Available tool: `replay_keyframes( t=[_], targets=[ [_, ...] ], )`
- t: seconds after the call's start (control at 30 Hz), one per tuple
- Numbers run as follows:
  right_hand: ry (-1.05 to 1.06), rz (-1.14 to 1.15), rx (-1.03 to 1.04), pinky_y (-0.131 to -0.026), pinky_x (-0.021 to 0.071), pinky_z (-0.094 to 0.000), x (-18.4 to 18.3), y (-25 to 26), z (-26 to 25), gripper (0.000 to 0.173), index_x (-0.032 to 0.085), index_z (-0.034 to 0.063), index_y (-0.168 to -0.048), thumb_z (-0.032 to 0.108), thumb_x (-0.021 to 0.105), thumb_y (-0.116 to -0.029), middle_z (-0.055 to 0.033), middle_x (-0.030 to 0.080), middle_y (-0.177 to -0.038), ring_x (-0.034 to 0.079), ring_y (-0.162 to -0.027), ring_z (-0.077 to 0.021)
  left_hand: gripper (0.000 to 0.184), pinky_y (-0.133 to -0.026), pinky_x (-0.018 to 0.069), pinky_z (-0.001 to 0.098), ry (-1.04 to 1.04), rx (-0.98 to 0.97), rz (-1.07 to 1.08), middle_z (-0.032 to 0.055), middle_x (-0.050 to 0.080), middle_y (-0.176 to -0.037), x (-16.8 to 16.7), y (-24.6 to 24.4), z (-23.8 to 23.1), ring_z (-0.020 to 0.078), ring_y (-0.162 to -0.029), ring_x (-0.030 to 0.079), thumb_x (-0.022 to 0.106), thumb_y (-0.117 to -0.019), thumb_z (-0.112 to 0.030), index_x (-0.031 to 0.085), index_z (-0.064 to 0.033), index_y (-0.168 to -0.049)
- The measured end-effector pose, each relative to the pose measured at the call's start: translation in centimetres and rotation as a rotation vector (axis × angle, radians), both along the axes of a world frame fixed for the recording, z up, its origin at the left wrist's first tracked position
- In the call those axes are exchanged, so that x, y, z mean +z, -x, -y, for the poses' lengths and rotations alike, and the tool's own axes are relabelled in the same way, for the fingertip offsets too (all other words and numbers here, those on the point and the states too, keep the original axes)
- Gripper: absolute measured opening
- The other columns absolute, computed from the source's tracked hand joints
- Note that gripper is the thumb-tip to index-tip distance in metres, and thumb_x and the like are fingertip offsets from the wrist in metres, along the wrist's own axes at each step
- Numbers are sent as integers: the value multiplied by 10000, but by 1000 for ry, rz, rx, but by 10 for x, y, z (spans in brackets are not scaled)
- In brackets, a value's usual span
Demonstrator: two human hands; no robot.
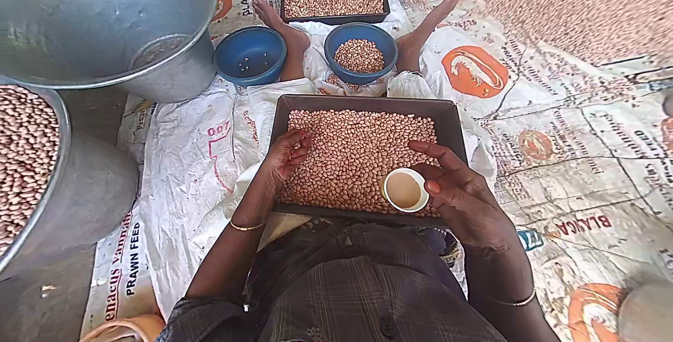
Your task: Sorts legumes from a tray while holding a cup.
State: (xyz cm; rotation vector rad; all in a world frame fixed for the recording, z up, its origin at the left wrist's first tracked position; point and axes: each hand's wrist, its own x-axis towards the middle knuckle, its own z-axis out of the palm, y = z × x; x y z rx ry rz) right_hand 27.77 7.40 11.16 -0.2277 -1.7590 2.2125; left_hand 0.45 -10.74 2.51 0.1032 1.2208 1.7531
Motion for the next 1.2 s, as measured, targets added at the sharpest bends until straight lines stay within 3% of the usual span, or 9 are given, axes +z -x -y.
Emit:
replay_keyframes(
  t=[0.1,0.27,0.5,0.6,0.67,0.8,0.97,1.07,1.2],
  targets=[
    [2,-2,12,-748,660,-302,-2,2,0,609,443,89,-1471,322,700,-970,-54,738,-1095,756,-903,-175,290,-439,376,117,-44,71,139,-13,623,-829,6,-6,-3,1,-514,471,349,-1097,-241,593,-128,-989],
    [14,12,7,-721,659,-308,-5,6,-1,636,411,44,-1453,322,705,-961,-42,734,-1080,753,-897,-170,254,-506,530,191,8,406,412,54,610,-747,28,-28,-25,100,-555,606,396,-1087,-222,547,-50,-976],
    [45,60,-66,-688,662,-342,-7,9,-7,651,426,44,-1453,310,717,-934,-35,744,-1052,761,-861,-187,153,-530,556,222,-28,444,401,97,613,-760,61,-27,-83,144,-602,640,402,-1063,-95,518,-12,-1006],
    [64,82,-91,-683,664,-357,-7,11,-8,647,438,36,-1450,292,714,-924,-58,746,-1034,763,-847,-201,313,-719,590,274,-134,308,200,114,655,-934,98,12,-135,176,-792,690,360,-1112,-263,535,-6,-1158],
    [59,81,-96,-685,665,-359,-6,11,-8,632,441,34,-1447,279,707,-929,-61,746,-1030,763,-843,-203,527,-884,571,406,-112,90,-79,152,661,-1193,123,49,-169,242,-1037,683,321,-1107,-453,476,-42,-1398],
    [56,59,-89,-697,666,-371,-1,7,-11,663,414,39,-1462,300,716,-933,-66,745,-1043,764,-860,-214,697,-1092,338,672,124,-85,-478,199,287,-1626,150,68,-195,401,-1456,336,500,-1071,-386,165,-147,-1634],
    [-30,-11,-71,-708,664,-350,16,4,-17,628,417,47,-1463,295,696,-958,-40,742,-1039,758,-873,-187,497,-1144,329,634,440,-287,-1129,250,468,-1504,68,32,-156,400,-1420,422,578,-1043,-318,547,-3,-1427],
    [-72,-41,-5,-731,661,-328,37,5,-12,667,388,65,-1489,332,699,-963,-24,729,-1038,748,-894,-165,527,-1177,127,722,738,-426,-1461,230,450,-1535,26,18,-120,425,-1480,338,521,-1058,-338,484,-73,-1512],
    [-11,-118,209,-744,662,-324,70,11,0,642,367,91,-1514,272,683,-985,-48,709,-1069,745,-926,-175,524,-1165,170,700,802,-509,-1609,206,479,-1506,26,22,-104,409,-1428,411,494,-1069,-345,455,-98,-1529]
  ],
)
